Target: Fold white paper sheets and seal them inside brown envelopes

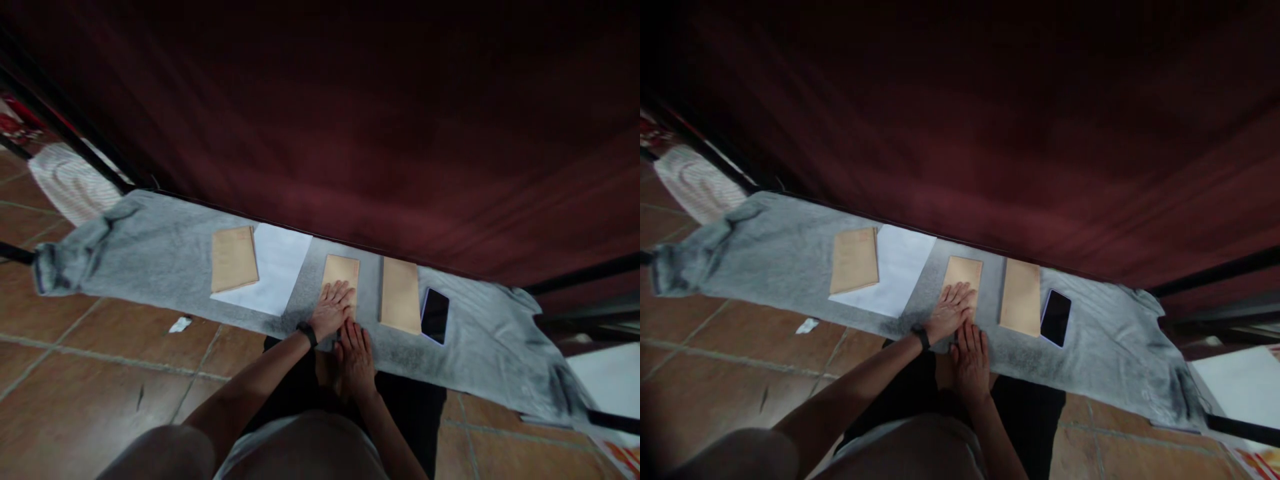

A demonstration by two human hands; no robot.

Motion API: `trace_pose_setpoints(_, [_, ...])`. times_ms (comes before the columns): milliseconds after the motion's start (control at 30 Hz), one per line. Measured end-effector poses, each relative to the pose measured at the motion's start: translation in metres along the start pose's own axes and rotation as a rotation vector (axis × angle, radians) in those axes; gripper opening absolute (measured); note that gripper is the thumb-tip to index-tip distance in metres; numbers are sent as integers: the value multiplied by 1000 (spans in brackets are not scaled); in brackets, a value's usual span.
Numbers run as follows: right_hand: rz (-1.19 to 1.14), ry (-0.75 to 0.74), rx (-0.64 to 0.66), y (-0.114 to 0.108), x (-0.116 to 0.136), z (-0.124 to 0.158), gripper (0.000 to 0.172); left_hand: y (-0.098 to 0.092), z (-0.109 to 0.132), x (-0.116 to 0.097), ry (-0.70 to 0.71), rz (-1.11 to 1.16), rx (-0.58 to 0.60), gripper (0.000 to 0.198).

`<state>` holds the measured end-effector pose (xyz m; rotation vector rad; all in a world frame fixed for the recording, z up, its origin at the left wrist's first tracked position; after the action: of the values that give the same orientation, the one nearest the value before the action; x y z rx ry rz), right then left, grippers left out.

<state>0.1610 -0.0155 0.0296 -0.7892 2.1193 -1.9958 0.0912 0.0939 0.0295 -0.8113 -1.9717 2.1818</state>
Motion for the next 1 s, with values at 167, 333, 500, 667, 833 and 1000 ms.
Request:
trace_pose_setpoints(167, [1, -3, -2, 0, -1, 0, 46, 1, 6, -4, 75, -28, 49, 50])
trace_pose_setpoints(333, [12, -32, 61, 3, 0, 0, 44, 2, 43, -16, 203, -32, 58, 52])
trace_pose_setpoints(500, [35, -53, 93, 6, -2, -1, 50, -3, 76, -21, 266, -20, 80, 76])
trace_pose_setpoints(667, [50, -40, 82, 9, -7, 1, 51, -4, 91, -21, 326, -34, 101, 81])
trace_pose_setpoints(833, [18, 8, 49, 6, -16, 6, 52, 0, 93, -21, 374, -40, 132, 74])
trace_pose_setpoints(1000, [-59, 92, -47, 2, -28, 6, 55, 1, 92, -19, 359, -21, 147, 73])
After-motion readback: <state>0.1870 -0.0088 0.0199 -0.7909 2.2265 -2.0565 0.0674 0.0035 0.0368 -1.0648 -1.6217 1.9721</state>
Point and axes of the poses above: each hand's wrist, its own z-axis away from the middle knuckle, its own y-axis out of the palm, x = y × z, the point moved 10 cm from there along -z, towards the middle knuckle, and after that the axes turned 11 degrees about x, right-handed, at the moved point
